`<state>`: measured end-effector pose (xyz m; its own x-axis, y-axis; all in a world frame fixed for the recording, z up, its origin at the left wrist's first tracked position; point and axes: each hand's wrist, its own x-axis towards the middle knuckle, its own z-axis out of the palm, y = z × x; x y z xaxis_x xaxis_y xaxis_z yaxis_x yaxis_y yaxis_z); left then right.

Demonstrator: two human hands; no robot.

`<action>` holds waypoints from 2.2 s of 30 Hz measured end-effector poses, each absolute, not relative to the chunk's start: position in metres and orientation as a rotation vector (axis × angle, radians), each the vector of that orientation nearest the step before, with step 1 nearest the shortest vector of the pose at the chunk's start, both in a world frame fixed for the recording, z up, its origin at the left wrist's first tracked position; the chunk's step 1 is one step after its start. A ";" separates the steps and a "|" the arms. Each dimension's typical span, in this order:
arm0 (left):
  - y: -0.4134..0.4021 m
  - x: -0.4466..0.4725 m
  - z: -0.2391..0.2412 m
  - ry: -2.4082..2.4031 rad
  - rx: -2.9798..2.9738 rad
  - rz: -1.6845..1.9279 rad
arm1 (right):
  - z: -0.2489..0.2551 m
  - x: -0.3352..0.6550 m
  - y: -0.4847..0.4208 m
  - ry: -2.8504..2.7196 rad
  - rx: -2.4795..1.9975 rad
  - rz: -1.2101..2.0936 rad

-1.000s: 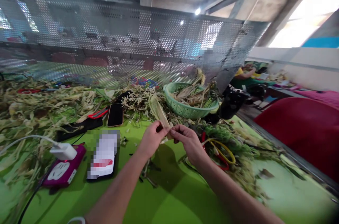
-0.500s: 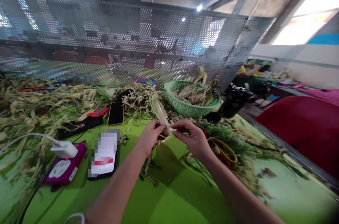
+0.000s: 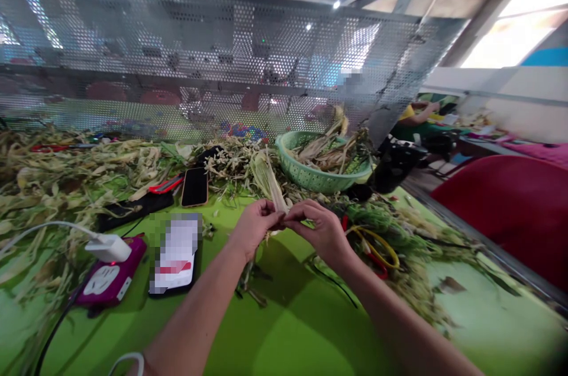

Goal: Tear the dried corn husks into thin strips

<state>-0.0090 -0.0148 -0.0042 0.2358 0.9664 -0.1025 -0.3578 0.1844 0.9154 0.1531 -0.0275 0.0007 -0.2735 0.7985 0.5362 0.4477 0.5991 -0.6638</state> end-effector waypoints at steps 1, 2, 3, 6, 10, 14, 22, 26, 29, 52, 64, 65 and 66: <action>-0.015 -0.009 -0.004 0.839 0.927 1.111 | 0.001 0.153 -0.027 -1.905 -1.001 0.488; -0.015 -0.009 -0.005 0.834 0.936 1.115 | 0.000 0.152 -0.028 -1.895 -1.009 0.491; -0.015 -0.009 -0.005 0.826 0.943 1.118 | 0.000 0.152 -0.028 -1.884 -1.021 0.489; -0.014 -0.009 -0.007 0.793 0.955 1.120 | -0.001 0.149 -0.030 -1.856 -1.075 0.486; -0.015 -0.009 -0.006 0.751 0.960 1.109 | -0.003 0.146 -0.033 -1.790 -1.112 0.512; -0.015 -0.010 -0.004 0.733 0.962 1.104 | -0.003 0.147 -0.033 -1.745 -1.121 0.556; -0.014 -0.012 -0.004 0.826 0.879 1.081 | 0.002 0.152 -0.028 -1.955 -0.943 0.521; -0.014 -0.011 -0.005 0.825 0.875 1.083 | 0.001 0.152 -0.029 -1.971 -0.946 0.477; -0.015 -0.009 -0.006 0.793 0.895 1.081 | 0.001 0.151 -0.029 -1.937 -1.009 0.461; -0.014 -0.015 -0.004 0.770 1.073 1.016 | 0.004 0.159 -0.024 -1.783 -1.191 0.778; -0.006 -0.012 -0.014 0.668 1.292 1.070 | 0.003 0.157 -0.021 -1.381 -1.152 1.142; -0.006 -0.013 -0.014 0.663 1.307 1.076 | 0.004 0.157 -0.021 -1.382 -1.165 1.176; -0.006 -0.013 -0.015 0.665 1.322 1.083 | 0.005 0.156 -0.022 -1.406 -1.185 1.196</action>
<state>-0.0129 -0.0057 -0.0149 0.3949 0.8997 0.1859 -0.2411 -0.0938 0.9660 0.1565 -0.0216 0.0046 -0.1217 0.9911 0.0544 0.1053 0.0674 -0.9922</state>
